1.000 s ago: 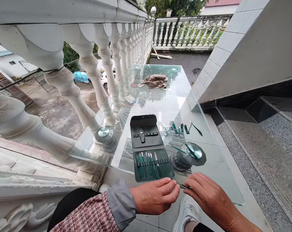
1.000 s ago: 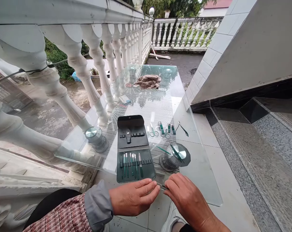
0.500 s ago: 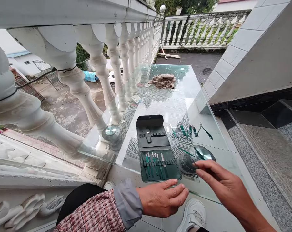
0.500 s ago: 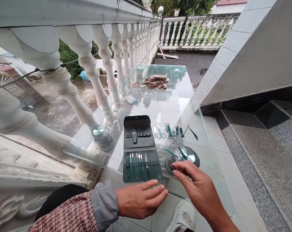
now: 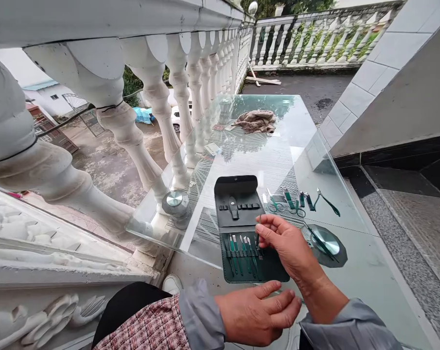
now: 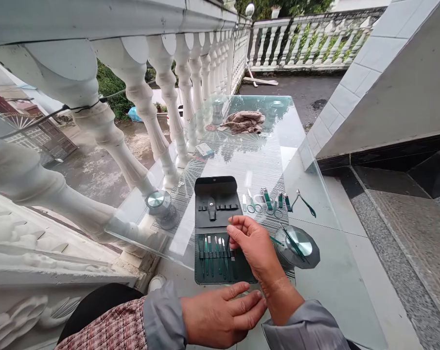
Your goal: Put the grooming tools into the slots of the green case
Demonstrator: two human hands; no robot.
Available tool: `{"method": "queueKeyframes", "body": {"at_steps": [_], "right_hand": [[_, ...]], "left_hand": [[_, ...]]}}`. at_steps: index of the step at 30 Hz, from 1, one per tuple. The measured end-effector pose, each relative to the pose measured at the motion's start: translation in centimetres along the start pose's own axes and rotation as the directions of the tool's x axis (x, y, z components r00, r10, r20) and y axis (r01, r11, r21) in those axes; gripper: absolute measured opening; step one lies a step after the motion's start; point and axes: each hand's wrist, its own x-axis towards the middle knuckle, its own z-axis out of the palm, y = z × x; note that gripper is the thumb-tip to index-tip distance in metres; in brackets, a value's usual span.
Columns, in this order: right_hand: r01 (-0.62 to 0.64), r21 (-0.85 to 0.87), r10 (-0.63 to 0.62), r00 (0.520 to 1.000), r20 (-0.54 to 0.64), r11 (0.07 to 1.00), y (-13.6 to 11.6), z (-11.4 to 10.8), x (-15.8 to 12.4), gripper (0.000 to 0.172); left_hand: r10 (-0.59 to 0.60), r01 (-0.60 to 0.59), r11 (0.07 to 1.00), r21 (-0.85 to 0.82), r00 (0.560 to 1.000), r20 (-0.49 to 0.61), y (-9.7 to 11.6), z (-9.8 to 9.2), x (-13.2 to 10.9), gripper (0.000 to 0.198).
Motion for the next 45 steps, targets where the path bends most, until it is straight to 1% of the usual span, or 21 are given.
{"method": "queueKeyframes", "body": {"at_steps": [3,5,10,12,17,20,23,27,29,32,34,36,39,42,45], "right_hand": [[0.042,-0.057,-0.043,0.999,-0.014,0.997,0.3,1.1,0.7,0.049],[0.076,-0.110,-0.077,0.997,0.002,0.991,0.5,1.7,1.0,0.049],[0.146,-0.314,-0.119,0.988,0.103,0.938,1.2,2.3,1.2,0.035],[0.181,-0.376,-0.143,0.982,0.127,0.909,1.3,2.3,1.2,0.033],[0.228,-0.422,-0.194,0.973,0.121,0.878,1.2,2.4,1.1,0.033],[0.265,-0.469,-0.223,0.964,0.143,0.843,1.1,2.5,1.3,0.032],[0.269,-0.491,-0.216,0.963,0.163,0.828,1.3,2.5,1.6,0.033],[0.231,-0.499,-0.168,0.971,0.167,0.835,1.4,2.6,2.1,0.035],[0.230,-0.530,-0.158,0.971,0.178,0.816,1.4,2.7,2.3,0.035],[0.274,-0.613,-0.167,0.960,0.226,0.742,1.2,2.7,2.3,0.033],[0.339,-0.672,-0.221,0.941,0.258,0.658,1.1,2.7,2.3,0.029],[0.404,-0.733,-0.308,0.912,0.272,0.547,1.2,2.7,2.3,0.026],[0.452,-0.810,-0.411,0.864,0.292,0.375,1.3,2.7,2.2,0.025],[0.508,-0.824,-0.447,0.816,0.367,0.251,1.3,2.6,2.0,0.025],[0.548,-0.820,-0.450,0.781,0.433,0.161,1.1,2.5,1.9,0.023]], "left_hand": [[0.009,-0.010,0.999,-0.036,1.000,-0.013,0.0,0.0,-0.1,0.039],[0.016,-0.017,0.998,-0.063,1.000,-0.010,-0.1,0.1,-0.1,0.037],[0.026,-0.026,0.997,-0.079,1.000,0.003,-0.2,0.3,-0.1,0.037],[0.029,-0.029,0.996,-0.086,1.000,0.002,-0.1,0.3,-0.1,0.038],[0.043,-0.041,0.993,-0.114,0.999,0.016,-0.2,0.3,-0.1,0.036],[0.057,-0.053,0.991,-0.119,0.998,0.027,-0.3,0.3,-0.1,0.034],[0.052,-0.048,0.992,-0.120,0.998,0.025,-0.3,0.4,-0.1,0.034],[0.049,-0.045,0.989,-0.143,0.998,0.031,-0.2,0.6,-0.1,0.035],[0.050,-0.045,0.987,-0.155,0.998,0.027,-0.3,0.7,-0.1,0.035],[0.052,-0.050,0.985,-0.164,0.999,0.005,-0.6,0.6,-0.1,0.036],[0.056,-0.057,0.984,-0.167,0.998,-0.009,-0.8,0.5,-0.1,0.036],[0.063,-0.066,0.983,-0.174,0.998,-0.019,-1.0,0.5,-0.1,0.034],[0.081,-0.082,0.979,-0.188,0.997,-0.016,-1.1,0.4,-0.2,0.034],[0.095,-0.092,0.977,-0.192,0.995,0.005,-1.2,0.4,-0.2,0.035],[0.091,-0.087,0.979,-0.186,0.996,0.014,-1.1,0.5,-0.2,0.036]]}}
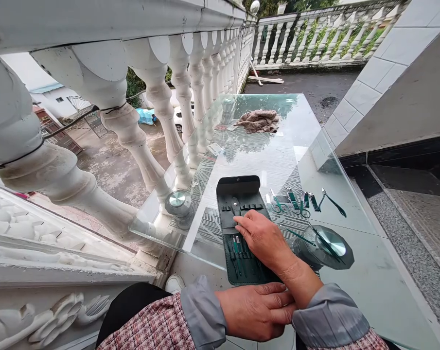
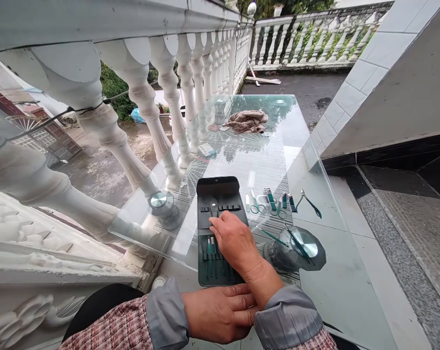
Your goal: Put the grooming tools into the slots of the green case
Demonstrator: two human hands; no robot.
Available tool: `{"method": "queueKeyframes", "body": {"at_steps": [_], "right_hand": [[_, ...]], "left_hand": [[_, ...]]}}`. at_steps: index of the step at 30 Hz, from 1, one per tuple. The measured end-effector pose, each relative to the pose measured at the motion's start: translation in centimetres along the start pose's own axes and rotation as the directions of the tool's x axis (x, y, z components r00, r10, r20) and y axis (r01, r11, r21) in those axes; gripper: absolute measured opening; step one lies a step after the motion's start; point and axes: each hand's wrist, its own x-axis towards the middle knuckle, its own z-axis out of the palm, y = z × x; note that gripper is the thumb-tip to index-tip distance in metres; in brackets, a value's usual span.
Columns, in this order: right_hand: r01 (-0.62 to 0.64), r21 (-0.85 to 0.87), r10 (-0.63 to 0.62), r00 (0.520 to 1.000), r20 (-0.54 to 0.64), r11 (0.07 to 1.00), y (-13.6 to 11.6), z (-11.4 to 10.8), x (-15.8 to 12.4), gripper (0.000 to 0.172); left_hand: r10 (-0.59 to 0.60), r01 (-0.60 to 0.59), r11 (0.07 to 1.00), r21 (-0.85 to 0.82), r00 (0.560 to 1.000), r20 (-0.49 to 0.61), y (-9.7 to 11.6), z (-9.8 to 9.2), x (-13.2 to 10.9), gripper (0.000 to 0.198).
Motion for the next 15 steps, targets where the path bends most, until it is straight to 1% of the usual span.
{"method": "queueKeyframes", "body": {"at_steps": [4,6,8,12,15], "right_hand": [[0.031,-0.084,-0.026,0.998,0.056,0.996,0.0,-0.3,-0.1,0.018],[0.048,-0.099,-0.040,0.996,0.084,0.994,-0.1,-0.4,-0.3,0.018],[0.077,-0.083,-0.069,0.993,0.095,0.994,-0.1,-0.4,-0.5,0.018],[0.121,0.004,-0.121,0.987,0.103,0.993,0.3,-0.3,-1.1,0.020],[0.113,0.050,-0.116,0.991,0.064,0.992,1.0,-0.2,-1.5,0.024]], "left_hand": [[-0.005,0.005,1.000,-0.012,1.000,-0.010,0.0,0.2,0.0,0.037],[-0.001,0.001,1.000,-0.011,1.000,-0.006,0.0,0.2,-0.1,0.038],[0.005,-0.005,1.000,-0.004,1.000,-0.003,-0.1,0.2,-0.1,0.038],[0.001,-0.001,1.000,0.023,1.000,-0.005,0.0,0.1,-0.1,0.040],[-0.016,0.016,0.999,0.038,1.000,-0.008,0.1,0.1,-0.1,0.040]]}}
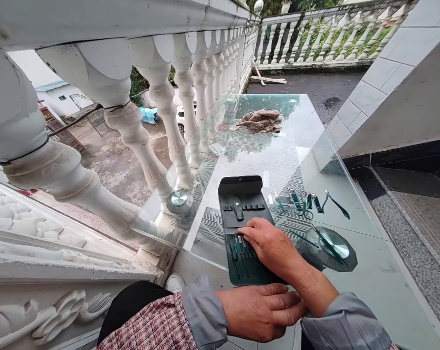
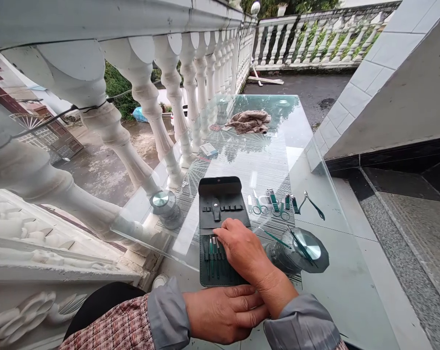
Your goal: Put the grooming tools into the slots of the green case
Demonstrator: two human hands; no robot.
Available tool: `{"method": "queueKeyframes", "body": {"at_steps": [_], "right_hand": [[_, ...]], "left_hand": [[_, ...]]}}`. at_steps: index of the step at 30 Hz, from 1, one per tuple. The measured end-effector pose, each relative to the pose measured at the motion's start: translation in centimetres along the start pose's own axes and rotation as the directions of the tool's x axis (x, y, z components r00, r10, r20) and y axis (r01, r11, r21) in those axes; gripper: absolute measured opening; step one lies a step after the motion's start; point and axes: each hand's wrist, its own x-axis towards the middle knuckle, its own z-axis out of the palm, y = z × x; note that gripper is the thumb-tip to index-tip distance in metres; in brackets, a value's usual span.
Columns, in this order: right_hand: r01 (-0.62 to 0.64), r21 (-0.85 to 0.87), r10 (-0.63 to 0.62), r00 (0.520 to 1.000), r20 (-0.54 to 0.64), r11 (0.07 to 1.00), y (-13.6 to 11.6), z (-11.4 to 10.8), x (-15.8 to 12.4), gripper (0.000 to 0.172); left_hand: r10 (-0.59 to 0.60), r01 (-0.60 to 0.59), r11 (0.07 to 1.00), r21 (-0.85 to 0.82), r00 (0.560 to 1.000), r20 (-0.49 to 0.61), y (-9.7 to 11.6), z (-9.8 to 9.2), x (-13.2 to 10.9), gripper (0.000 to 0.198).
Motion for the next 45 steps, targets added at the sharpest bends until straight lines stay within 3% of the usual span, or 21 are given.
{"method": "queueKeyframes", "body": {"at_steps": [4,13,24,29,35,37,40,45], "right_hand": [[-0.014,0.037,0.017,0.997,-0.072,0.999,0.5,0.1,-0.2,0.027],[-0.007,-0.004,0.007,1.000,0.027,1.000,-0.4,-0.2,0.1,0.024],[0.059,-0.051,-0.061,0.998,-0.029,0.997,-0.1,0.0,-0.3,0.027],[0.050,0.023,-0.046,0.987,-0.157,0.998,0.5,-0.4,-0.7,0.029],[-0.049,0.135,0.085,0.958,-0.276,0.990,1.7,-2.2,-1.9,0.021],[-0.057,0.173,0.098,0.967,-0.237,0.983,1.7,-2.7,-2.5,0.017],[0.016,0.206,0.012,0.991,-0.133,0.979,1.3,-2.9,-3.4,0.016],[0.066,0.122,-0.060,0.997,-0.053,0.990,0.3,-2.2,-4.4,0.016]], "left_hand": [[-0.013,0.013,1.000,0.020,1.000,0.003,0.2,0.2,-0.1,0.041],[0.006,-0.005,1.000,0.023,1.000,-0.029,0.1,0.2,0.0,0.039],[-0.010,0.010,1.000,0.023,1.000,-0.015,0.1,0.2,-0.1,0.041],[-0.031,0.032,0.999,0.041,0.999,-0.006,0.2,0.0,-0.1,0.040],[-0.026,0.027,0.999,0.030,0.999,-0.035,0.3,0.1,-0.2,0.039],[-0.026,0.027,0.999,0.031,0.999,-0.033,0.2,0.1,-0.2,0.039],[-0.018,0.019,0.999,0.034,1.000,-0.016,0.1,-0.2,-0.1,0.039],[0.007,-0.007,1.000,0.025,1.000,0.007,0.0,-0.1,0.1,0.039]]}}
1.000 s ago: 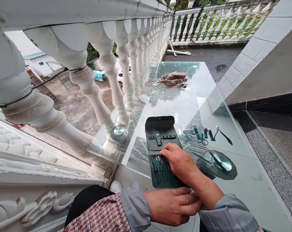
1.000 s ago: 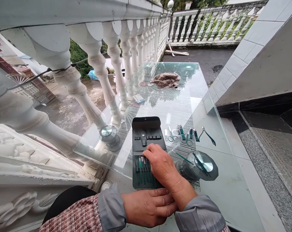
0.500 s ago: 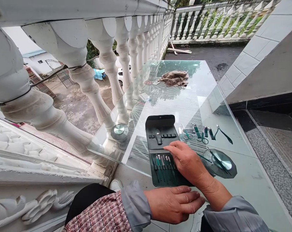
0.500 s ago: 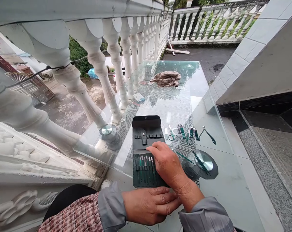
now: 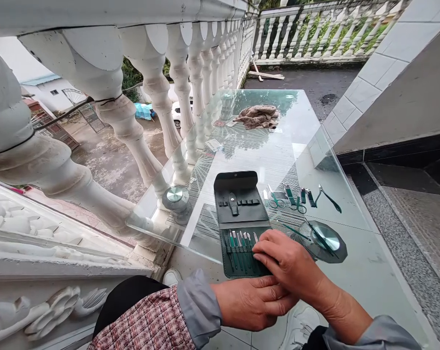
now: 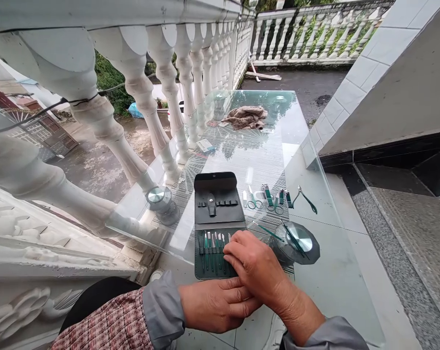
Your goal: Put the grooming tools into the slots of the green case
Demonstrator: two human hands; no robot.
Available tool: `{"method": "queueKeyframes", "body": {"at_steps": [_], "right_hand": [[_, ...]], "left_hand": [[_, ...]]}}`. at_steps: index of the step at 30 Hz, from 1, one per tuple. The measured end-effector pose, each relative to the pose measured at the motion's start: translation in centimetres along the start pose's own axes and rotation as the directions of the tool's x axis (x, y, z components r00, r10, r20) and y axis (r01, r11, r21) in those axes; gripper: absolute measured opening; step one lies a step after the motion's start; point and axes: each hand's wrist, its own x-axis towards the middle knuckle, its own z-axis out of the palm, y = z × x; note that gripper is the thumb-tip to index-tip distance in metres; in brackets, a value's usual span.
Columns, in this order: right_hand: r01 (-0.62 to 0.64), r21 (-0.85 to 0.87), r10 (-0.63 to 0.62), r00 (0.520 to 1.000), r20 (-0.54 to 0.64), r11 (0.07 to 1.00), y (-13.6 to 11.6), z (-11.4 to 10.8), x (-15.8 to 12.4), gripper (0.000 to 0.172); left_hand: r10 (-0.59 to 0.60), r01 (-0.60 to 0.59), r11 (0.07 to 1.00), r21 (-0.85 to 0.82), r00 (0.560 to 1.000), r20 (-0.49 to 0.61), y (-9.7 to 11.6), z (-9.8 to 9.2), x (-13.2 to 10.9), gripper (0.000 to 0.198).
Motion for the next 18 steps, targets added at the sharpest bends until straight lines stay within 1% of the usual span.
{"method": "queueKeyframes", "body": {"at_steps": [4,9,15,18], "right_hand": [[0.015,-0.031,-0.015,1.000,0.014,0.999,-0.3,0.5,-0.3,0.020],[0.125,-0.079,-0.122,0.992,0.045,0.989,-0.8,0.5,-0.6,0.026],[0.236,-0.183,-0.219,0.970,0.107,0.954,-1.2,0.1,-0.7,0.022],[0.263,-0.195,-0.244,0.963,0.113,0.945,-1.2,0.0,-0.9,0.024]], "left_hand": [[0.010,-0.010,1.000,-0.017,1.000,-0.017,0.1,0.6,0.0,0.039],[0.013,-0.016,0.998,-0.064,0.999,-0.052,0.2,1.4,-0.2,0.035],[0.011,-0.016,0.996,-0.093,0.999,-0.049,0.2,1.4,-0.1,0.033],[0.012,-0.015,0.996,-0.093,0.999,-0.036,0.2,1.2,-0.1,0.031]]}}
